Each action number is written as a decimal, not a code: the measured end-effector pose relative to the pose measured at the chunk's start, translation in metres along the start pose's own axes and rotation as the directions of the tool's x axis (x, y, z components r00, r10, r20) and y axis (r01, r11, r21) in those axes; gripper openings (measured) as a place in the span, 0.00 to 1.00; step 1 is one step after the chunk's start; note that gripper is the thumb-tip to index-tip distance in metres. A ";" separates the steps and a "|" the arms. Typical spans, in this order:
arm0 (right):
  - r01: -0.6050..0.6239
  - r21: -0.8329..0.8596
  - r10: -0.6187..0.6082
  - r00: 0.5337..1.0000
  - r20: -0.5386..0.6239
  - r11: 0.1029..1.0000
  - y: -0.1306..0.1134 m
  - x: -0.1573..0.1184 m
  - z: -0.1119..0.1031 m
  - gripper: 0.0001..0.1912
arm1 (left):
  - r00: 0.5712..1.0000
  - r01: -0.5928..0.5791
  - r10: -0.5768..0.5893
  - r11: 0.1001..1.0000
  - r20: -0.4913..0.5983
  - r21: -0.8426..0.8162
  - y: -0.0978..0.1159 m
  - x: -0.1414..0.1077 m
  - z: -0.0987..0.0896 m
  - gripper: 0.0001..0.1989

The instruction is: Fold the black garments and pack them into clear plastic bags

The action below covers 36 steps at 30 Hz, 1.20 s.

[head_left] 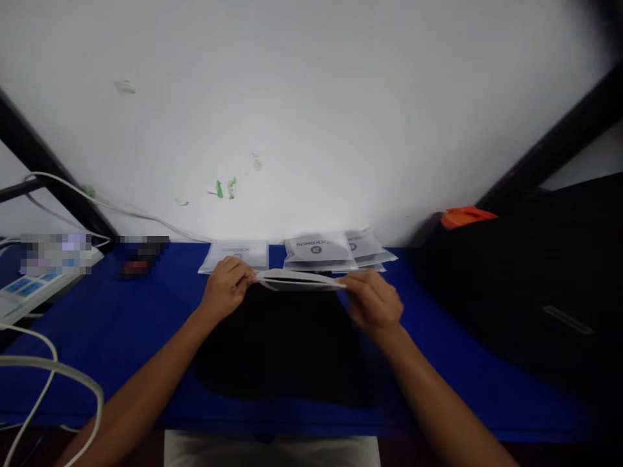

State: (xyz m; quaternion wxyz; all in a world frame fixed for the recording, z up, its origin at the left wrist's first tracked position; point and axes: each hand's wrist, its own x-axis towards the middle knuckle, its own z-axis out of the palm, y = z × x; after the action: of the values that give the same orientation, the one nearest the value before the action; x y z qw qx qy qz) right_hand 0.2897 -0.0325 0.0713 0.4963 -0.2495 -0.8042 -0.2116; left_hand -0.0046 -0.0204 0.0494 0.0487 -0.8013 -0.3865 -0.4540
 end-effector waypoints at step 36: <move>0.205 -0.265 0.064 0.666 0.743 0.942 -0.107 0.004 0.028 0.19 | 0.987 -0.141 0.146 0.986 0.060 -0.091 0.060 -0.006 0.004 0.03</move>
State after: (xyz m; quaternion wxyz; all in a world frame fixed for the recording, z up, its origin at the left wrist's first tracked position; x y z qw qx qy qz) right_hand 0.2036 -0.0997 0.0531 0.0690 -0.3605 -0.8985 -0.2408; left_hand 0.0362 -0.0636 0.0590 0.0339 -0.8431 -0.3093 -0.4387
